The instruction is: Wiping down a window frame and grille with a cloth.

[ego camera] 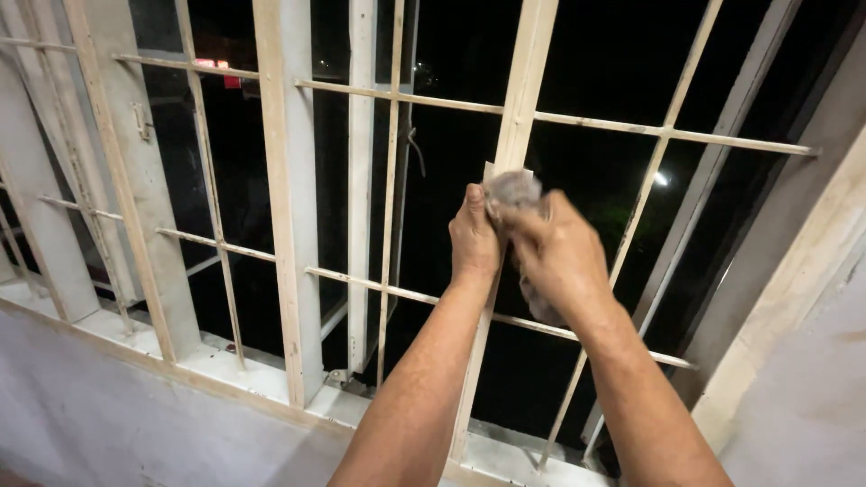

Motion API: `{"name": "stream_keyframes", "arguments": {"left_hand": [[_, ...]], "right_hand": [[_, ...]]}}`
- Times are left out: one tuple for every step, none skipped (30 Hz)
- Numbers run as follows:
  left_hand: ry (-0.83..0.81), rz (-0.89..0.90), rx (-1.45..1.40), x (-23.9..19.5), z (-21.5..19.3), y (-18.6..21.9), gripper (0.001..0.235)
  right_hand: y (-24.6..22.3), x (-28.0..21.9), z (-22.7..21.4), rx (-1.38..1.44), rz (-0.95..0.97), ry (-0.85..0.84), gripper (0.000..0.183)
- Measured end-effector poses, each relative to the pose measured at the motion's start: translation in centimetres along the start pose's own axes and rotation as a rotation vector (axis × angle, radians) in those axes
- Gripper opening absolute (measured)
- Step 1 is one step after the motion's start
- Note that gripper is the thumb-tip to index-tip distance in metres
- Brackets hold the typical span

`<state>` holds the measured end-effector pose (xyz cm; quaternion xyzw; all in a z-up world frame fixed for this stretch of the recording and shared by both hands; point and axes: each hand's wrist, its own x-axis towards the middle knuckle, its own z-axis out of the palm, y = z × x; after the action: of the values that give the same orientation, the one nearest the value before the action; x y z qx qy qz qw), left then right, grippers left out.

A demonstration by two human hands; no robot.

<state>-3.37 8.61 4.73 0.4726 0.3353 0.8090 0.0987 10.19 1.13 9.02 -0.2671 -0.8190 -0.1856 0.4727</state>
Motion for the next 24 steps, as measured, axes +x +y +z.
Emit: {"name": "stream_keyframes", "arguments": {"left_hand": [[-0.001,0.001,0.002,0.0,0.0,-0.3,0.094],[0.026,0.015,0.042,0.1,0.0,-0.5,0.094],[0.052,0.034,0.084,0.3,0.0,-0.7,0.095],[0.049,0.040,0.087,0.4,0.1,-0.6,0.095],[0.049,0.054,0.043,0.3,0.1,-0.6,0.095],[0.048,0.069,-0.002,0.2,0.2,-0.5,0.094],[0.042,0.066,0.000,0.1,0.1,-0.5,0.094],[0.024,0.026,0.005,0.0,0.1,-0.4,0.094],[0.008,-0.011,0.008,0.1,0.0,-0.3,0.093],[0.005,-0.009,0.008,0.6,0.2,-0.8,0.093],[0.011,-0.043,0.021,0.6,0.2,-1.6,0.092],[0.016,-0.077,0.033,0.6,0.2,-2.3,0.092],[0.020,-0.085,0.039,0.5,0.0,-1.8,0.092],[-0.004,-0.044,0.011,0.3,-0.2,-1.2,0.089],[-0.032,0.001,-0.020,0.4,-0.2,-0.5,0.086],[-0.031,-0.002,-0.017,0.6,-0.2,-0.6,0.086],[-0.043,0.023,-0.011,0.8,-0.1,-0.6,0.081],[-0.055,0.048,-0.006,0.9,-0.1,-0.7,0.078],[-0.059,0.046,-0.006,1.2,0.0,-1.6,0.078],[-0.096,0.061,-0.060,1.5,0.0,-2.6,0.075],[-0.133,0.075,-0.117,1.8,0.2,-3.4,0.074],[-0.138,0.074,-0.120,1.8,0.3,-3.4,0.074],[-0.168,0.036,-0.129,1.9,0.2,-3.4,0.073],[-0.199,-0.002,-0.138,2.0,0.1,-3.4,0.073]], "right_hand": [[0.0,0.7,-0.2,0.002,0.001,0.002,0.038],[0.1,1.5,-0.3,0.062,-0.047,0.113,0.038],[0.1,2.3,-0.5,0.123,-0.096,0.230,0.039],[0.0,2.9,-0.1,0.126,-0.094,0.236,0.039],[-0.2,3.4,0.2,0.082,-0.083,0.264,0.044],[-0.3,4.0,0.6,0.038,-0.072,0.291,0.049],[0.3,2.9,1.3,0.037,-0.066,0.292,0.049],[0.9,1.9,1.9,-0.006,-0.098,0.275,0.049],[1.4,1.0,2.6,-0.051,-0.135,0.259,0.050],[1.3,0.0,2.8,-0.052,-0.134,0.262,0.050],[1.2,-1.4,3.0,0.183,-0.018,0.161,0.044],[1.1,-2.9,3.3,0.417,0.098,0.057,0.039],[1.7,-3.4,3.3,0.422,0.101,0.048,0.039],[2.3,-3.9,3.3,0.523,0.130,0.017,0.034],[3.0,-4.2,3.2,0.620,0.157,-0.007,0.029],[2.2,-4.1,3.2,0.623,0.159,-0.010,0.029],[1.4,-4.1,3.0,0.633,0.209,0.024,0.032],[0.5,-4.0,2.9,0.642,0.259,0.057,0.035],[0.5,-4.8,3.4,0.640,0.264,0.059,0.035],[0.5,-5.5,3.9,0.616,0.250,0.050,0.033],[0.4,-6.1,4.3,0.589,0.236,0.042,0.032],[0.8,-6.7,4.2,0.585,0.240,0.044,0.032],[1.1,-7.3,4.2,0.563,0.201,0.012,0.033],[1.4,-7.9,4.3,0.540,0.163,-0.021,0.033]]}}
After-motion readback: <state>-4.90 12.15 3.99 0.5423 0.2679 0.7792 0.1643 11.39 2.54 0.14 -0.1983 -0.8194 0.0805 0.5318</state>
